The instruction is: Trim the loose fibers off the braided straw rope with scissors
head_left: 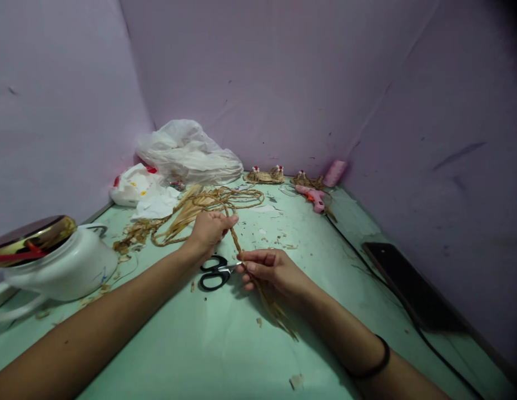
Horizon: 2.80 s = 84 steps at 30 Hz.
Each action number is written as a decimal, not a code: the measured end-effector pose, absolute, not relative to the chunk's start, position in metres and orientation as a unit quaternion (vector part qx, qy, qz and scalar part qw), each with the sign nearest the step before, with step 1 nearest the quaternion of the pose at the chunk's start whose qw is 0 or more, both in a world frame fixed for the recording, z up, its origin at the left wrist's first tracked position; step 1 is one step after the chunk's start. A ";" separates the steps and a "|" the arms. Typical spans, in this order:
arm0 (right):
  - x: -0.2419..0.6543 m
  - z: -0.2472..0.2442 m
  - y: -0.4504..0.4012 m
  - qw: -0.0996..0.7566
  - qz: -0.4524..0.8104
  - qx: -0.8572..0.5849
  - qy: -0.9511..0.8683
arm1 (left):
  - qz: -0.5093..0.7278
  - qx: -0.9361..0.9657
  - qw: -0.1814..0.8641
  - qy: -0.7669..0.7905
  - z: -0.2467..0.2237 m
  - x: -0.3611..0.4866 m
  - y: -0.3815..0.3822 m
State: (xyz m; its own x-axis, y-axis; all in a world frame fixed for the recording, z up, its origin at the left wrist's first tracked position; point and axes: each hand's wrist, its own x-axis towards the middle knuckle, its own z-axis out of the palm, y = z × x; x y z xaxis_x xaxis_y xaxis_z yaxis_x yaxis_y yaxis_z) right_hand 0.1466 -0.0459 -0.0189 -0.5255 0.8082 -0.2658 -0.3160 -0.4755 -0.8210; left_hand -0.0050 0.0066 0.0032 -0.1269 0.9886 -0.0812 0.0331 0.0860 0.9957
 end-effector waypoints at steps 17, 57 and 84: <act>0.149 -0.016 -0.046 0.329 0.783 -0.343 -0.402 | 0.388 0.529 0.536 0.531 0.012 0.003 -0.013; 0.153 -0.015 -0.039 0.302 0.759 -0.393 -0.422 | 0.494 0.422 0.528 0.546 0.004 0.004 -0.003; 0.150 -0.006 -0.058 0.288 0.439 -0.355 -0.773 | 0.475 0.402 0.627 0.469 0.010 -0.007 -0.003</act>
